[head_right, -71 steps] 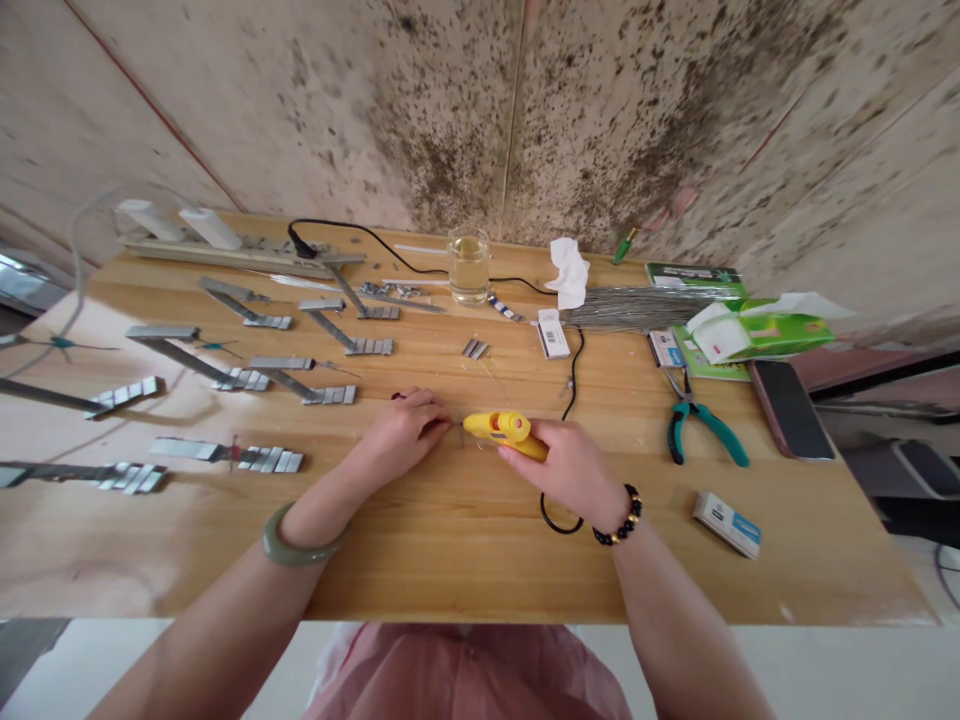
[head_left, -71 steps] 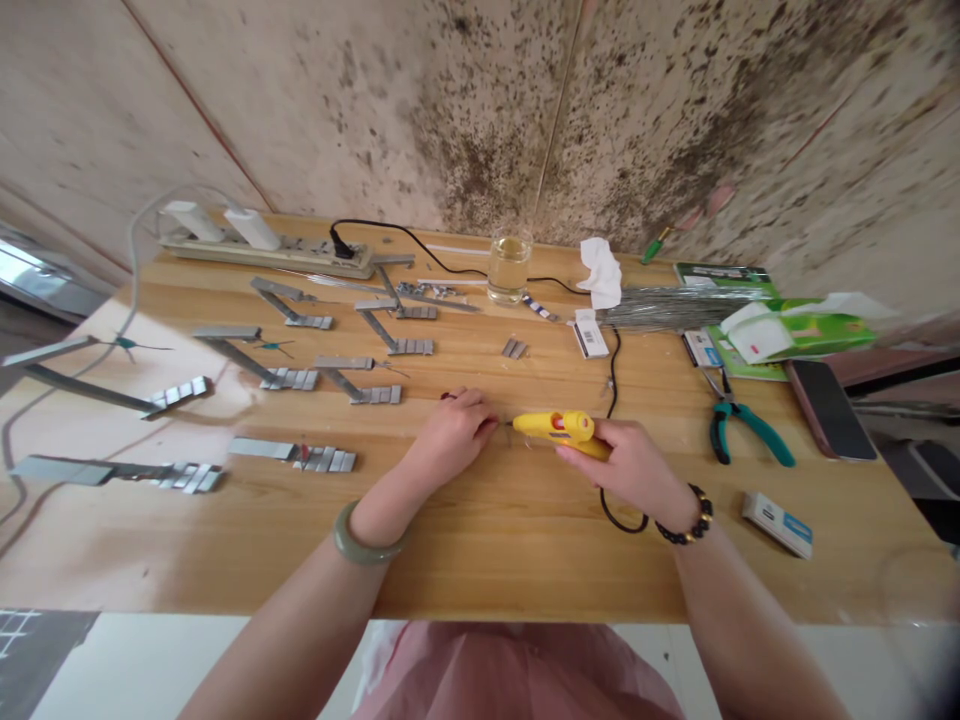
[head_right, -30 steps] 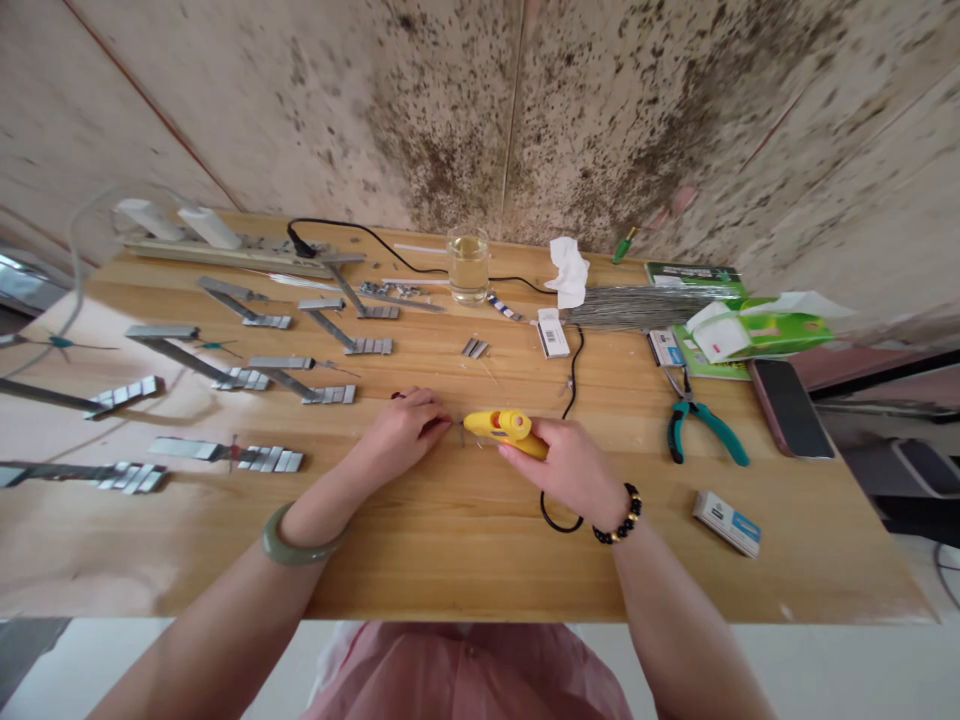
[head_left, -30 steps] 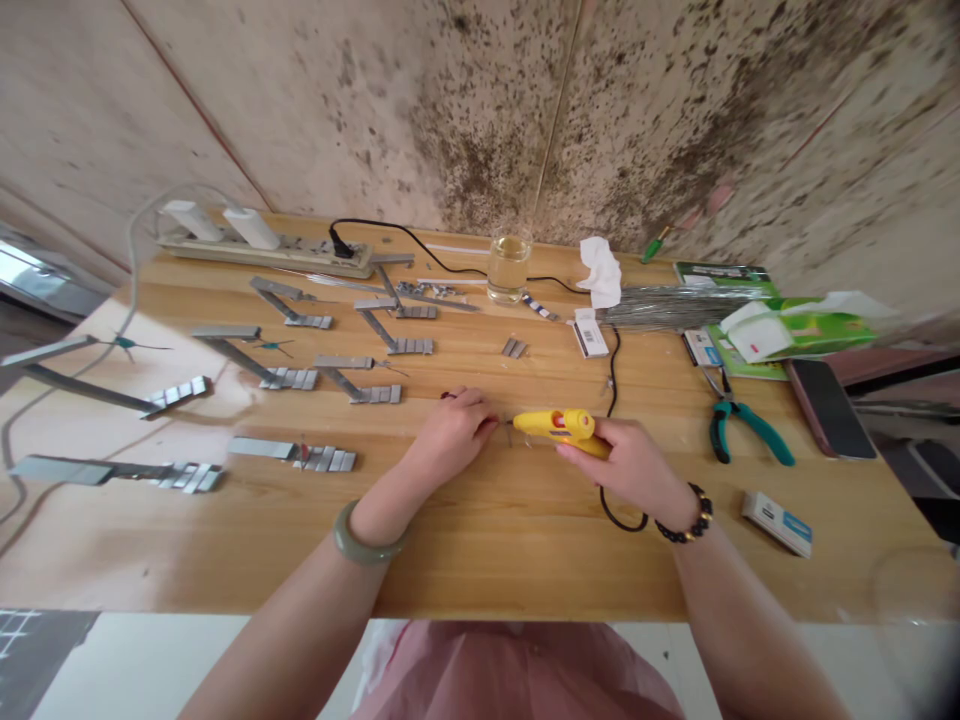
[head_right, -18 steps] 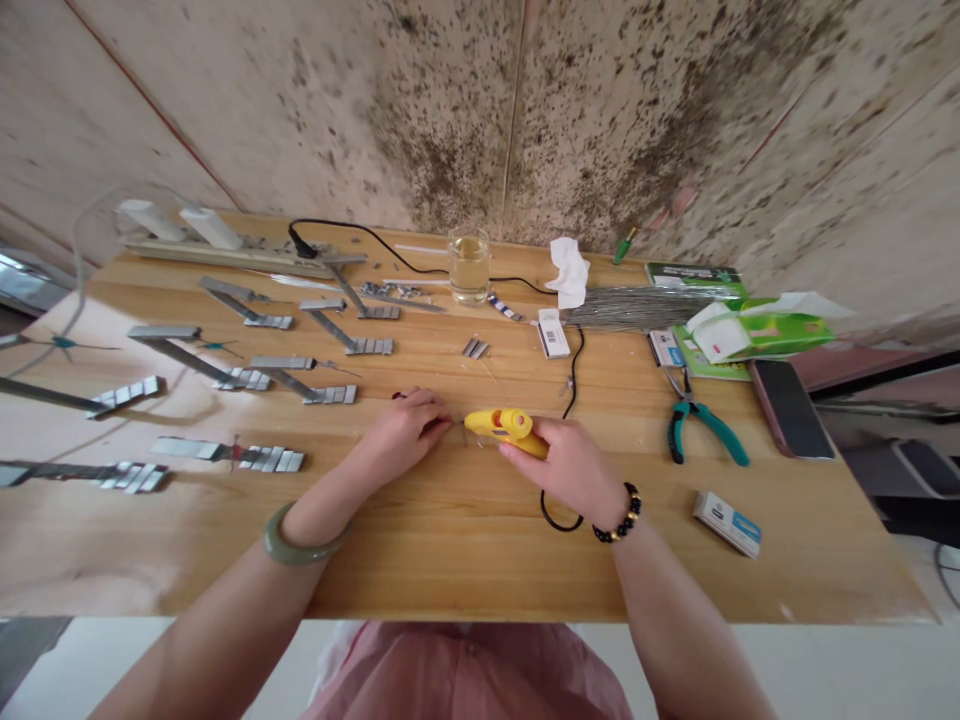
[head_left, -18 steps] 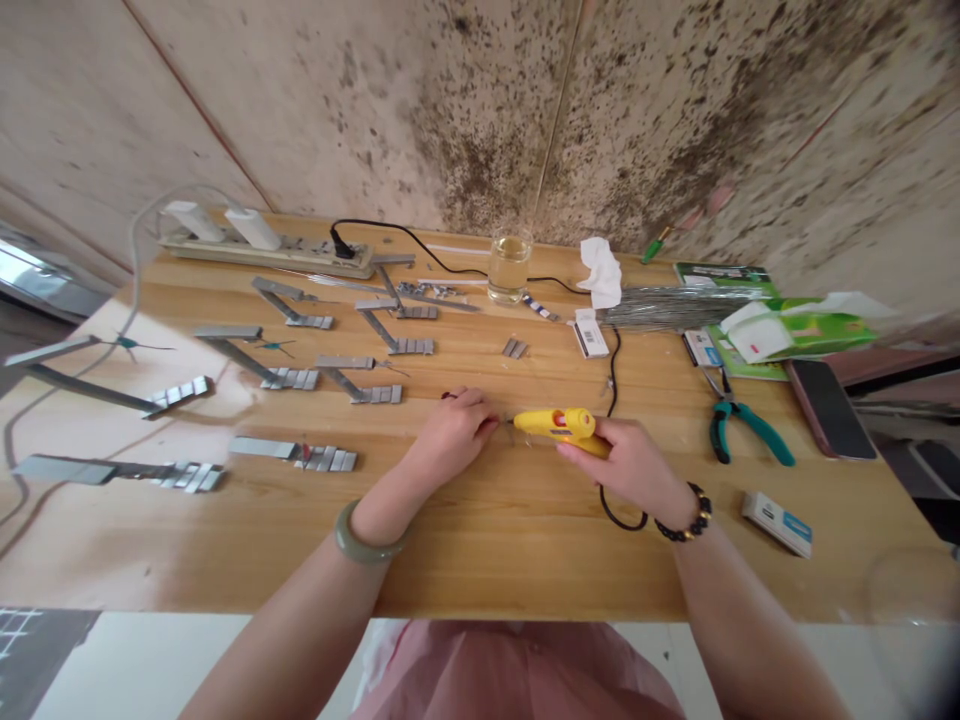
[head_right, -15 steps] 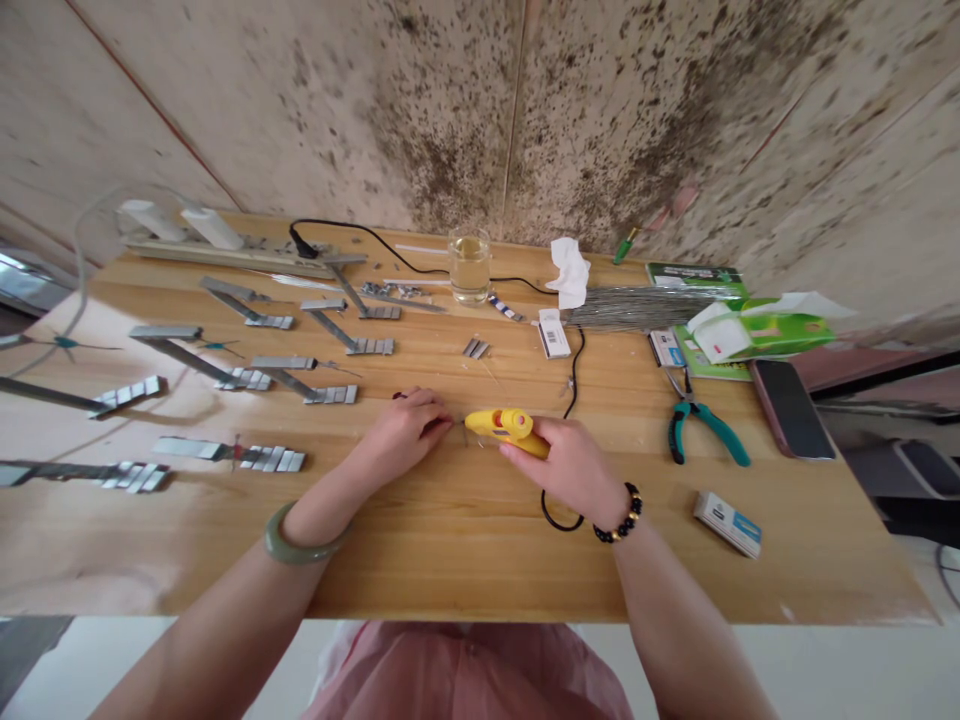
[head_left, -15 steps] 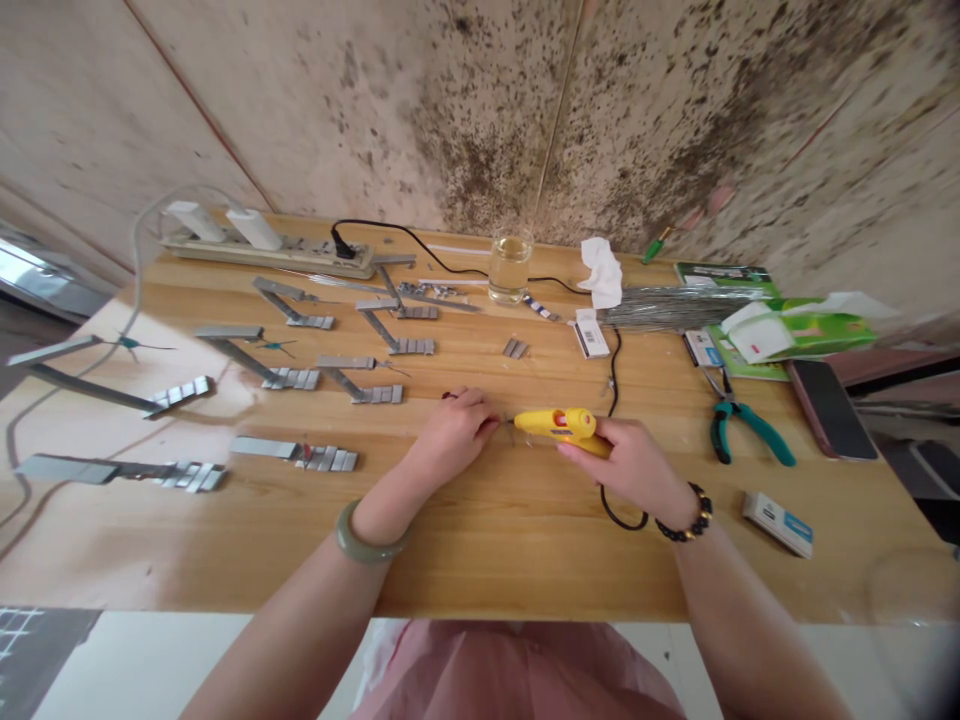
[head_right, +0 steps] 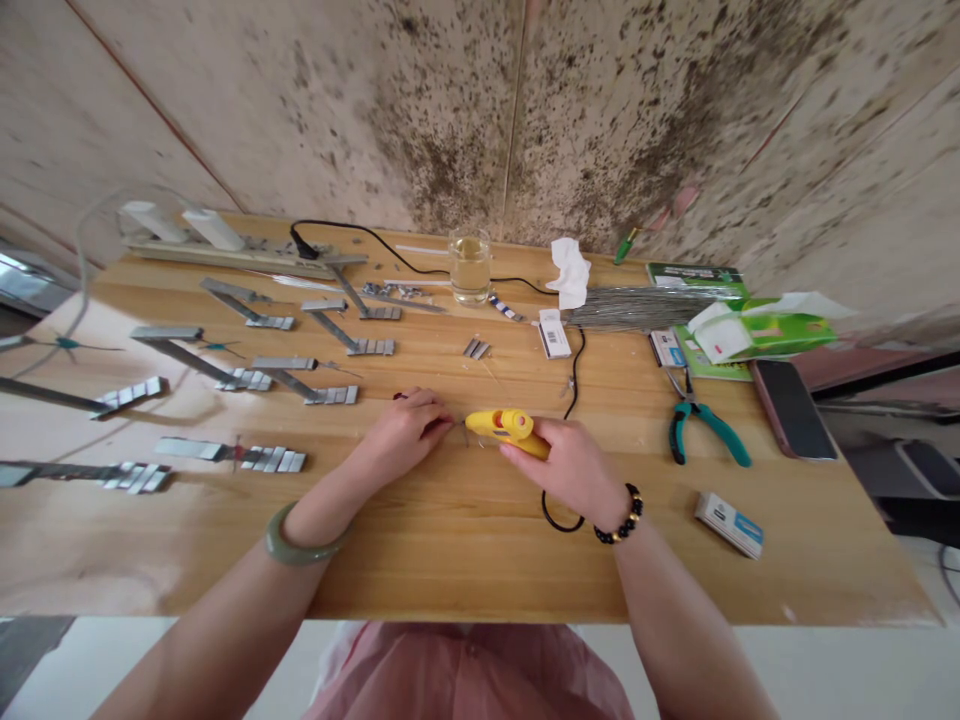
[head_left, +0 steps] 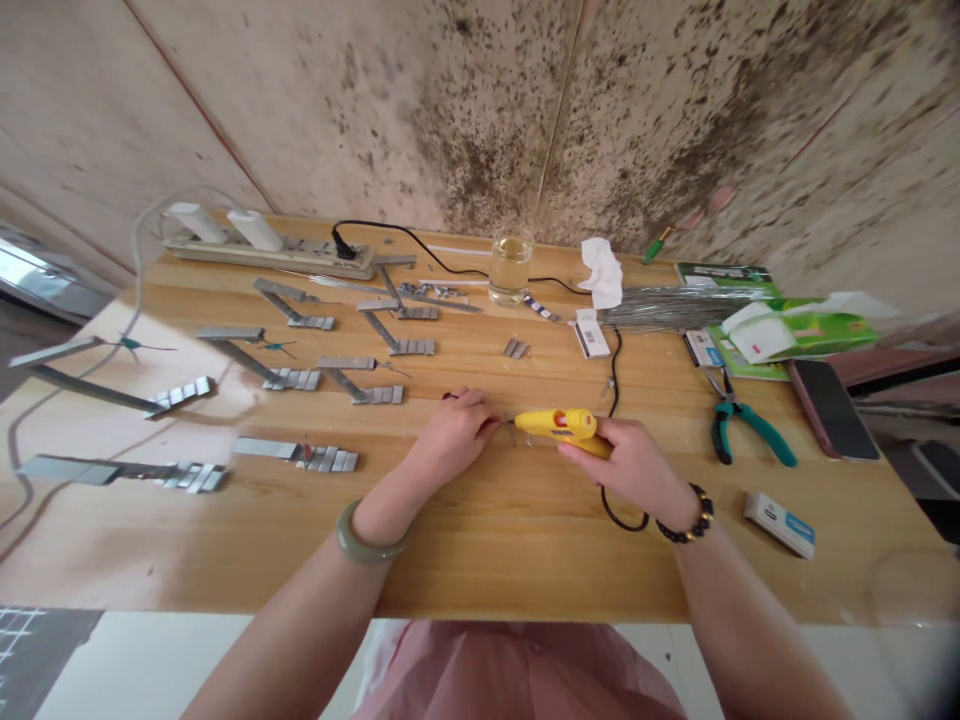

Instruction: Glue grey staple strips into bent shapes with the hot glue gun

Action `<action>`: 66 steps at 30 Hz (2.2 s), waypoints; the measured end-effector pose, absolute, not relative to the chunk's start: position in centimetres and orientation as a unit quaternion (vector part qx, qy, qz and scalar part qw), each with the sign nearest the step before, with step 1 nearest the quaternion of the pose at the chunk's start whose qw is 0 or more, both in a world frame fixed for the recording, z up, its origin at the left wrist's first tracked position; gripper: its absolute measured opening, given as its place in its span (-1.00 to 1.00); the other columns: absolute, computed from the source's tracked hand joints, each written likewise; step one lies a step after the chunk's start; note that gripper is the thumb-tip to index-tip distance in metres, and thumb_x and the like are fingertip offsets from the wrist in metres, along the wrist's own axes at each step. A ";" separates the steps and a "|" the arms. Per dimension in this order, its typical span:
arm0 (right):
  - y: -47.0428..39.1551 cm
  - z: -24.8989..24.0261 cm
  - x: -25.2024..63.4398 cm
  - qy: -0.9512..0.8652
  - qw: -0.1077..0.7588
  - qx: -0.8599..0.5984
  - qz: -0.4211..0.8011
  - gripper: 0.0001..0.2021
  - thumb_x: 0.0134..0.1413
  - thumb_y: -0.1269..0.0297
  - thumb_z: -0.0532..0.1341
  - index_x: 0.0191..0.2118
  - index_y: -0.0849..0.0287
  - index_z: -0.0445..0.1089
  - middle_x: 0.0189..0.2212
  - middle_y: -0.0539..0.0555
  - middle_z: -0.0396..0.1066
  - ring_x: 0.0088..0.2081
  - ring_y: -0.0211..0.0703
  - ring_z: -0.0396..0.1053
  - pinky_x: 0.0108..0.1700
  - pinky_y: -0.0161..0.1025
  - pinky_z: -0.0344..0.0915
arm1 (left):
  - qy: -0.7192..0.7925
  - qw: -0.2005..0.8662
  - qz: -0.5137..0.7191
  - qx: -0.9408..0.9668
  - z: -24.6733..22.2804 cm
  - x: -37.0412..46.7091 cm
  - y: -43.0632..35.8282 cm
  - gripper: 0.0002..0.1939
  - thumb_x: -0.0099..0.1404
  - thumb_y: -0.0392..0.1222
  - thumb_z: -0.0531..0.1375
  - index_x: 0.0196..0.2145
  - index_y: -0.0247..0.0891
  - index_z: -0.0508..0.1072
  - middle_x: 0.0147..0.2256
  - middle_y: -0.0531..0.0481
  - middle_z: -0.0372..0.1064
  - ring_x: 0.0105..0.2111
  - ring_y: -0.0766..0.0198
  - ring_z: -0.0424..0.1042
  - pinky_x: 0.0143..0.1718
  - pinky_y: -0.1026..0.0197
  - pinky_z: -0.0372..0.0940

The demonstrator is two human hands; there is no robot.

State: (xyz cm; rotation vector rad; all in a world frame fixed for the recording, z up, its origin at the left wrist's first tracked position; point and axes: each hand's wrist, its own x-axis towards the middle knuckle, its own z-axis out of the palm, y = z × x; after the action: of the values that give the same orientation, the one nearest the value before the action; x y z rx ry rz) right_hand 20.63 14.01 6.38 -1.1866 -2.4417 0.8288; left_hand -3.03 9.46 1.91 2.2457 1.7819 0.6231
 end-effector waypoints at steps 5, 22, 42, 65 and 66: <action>13.9 6.5 20.6 -0.853 0.149 -0.411 0.287 -0.76 0.09 0.11 0.18 -0.27 0.16 0.45 -0.54 0.03 0.48 -0.46 -0.15 0.46 -0.49 -0.33 0.27 | 0.607 0.109 0.208 0.760 1.9 -3.0 9.5 -0.86 0.25 -0.30 0.12 -0.36 -0.26 0.50 -0.35 -0.06 0.37 -0.28 0.20 0.32 -0.21 0.15 0.21; 14.0 6.6 20.6 -0.863 0.158 -0.393 0.274 -0.78 0.08 0.14 0.18 -0.23 0.13 0.45 -0.37 0.05 0.52 -0.38 -0.14 0.46 -0.36 -0.30 0.31 | 0.604 0.106 0.215 0.760 2.1 -2.9 9.5 -0.86 0.24 -0.32 0.11 -0.37 -0.27 0.49 -0.35 -0.06 0.39 -0.29 0.20 0.32 -0.20 0.14 0.21; 13.9 6.6 20.6 -0.862 0.161 -0.397 0.271 -0.77 0.09 0.13 0.18 -0.21 0.12 0.45 -0.36 0.05 0.53 -0.38 -0.13 0.46 -0.36 -0.28 0.33 | 0.604 0.101 0.212 0.762 2.0 -3.0 9.5 -0.85 0.25 -0.31 0.11 -0.36 -0.26 0.50 -0.35 -0.06 0.38 -0.29 0.20 0.32 -0.20 0.14 0.20; 13.9 6.7 20.6 -0.863 0.168 -0.399 0.262 -0.78 0.09 0.13 0.18 -0.24 0.13 0.46 -0.44 0.04 0.51 -0.45 -0.15 0.44 -0.45 -0.31 0.28 | 0.607 0.106 0.206 0.760 2.2 -2.9 9.4 -0.85 0.25 -0.31 0.11 -0.36 -0.27 0.49 -0.35 -0.06 0.38 -0.29 0.19 0.31 -0.20 0.14 0.20; 13.9 6.7 20.6 -0.863 0.168 -0.399 0.260 -0.78 0.09 0.13 0.18 -0.24 0.13 0.46 -0.44 0.03 0.51 -0.46 -0.15 0.44 -0.45 -0.31 0.27 | 0.607 0.106 0.207 0.760 2.2 -2.9 9.4 -0.85 0.25 -0.31 0.11 -0.36 -0.27 0.49 -0.35 -0.06 0.38 -0.29 0.19 0.31 -0.20 0.14 0.20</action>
State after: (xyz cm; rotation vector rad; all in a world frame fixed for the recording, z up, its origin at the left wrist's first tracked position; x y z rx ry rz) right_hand 20.56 13.86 6.69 -1.1352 -2.4548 0.7384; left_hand -2.92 9.41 2.18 2.2394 1.7874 0.6085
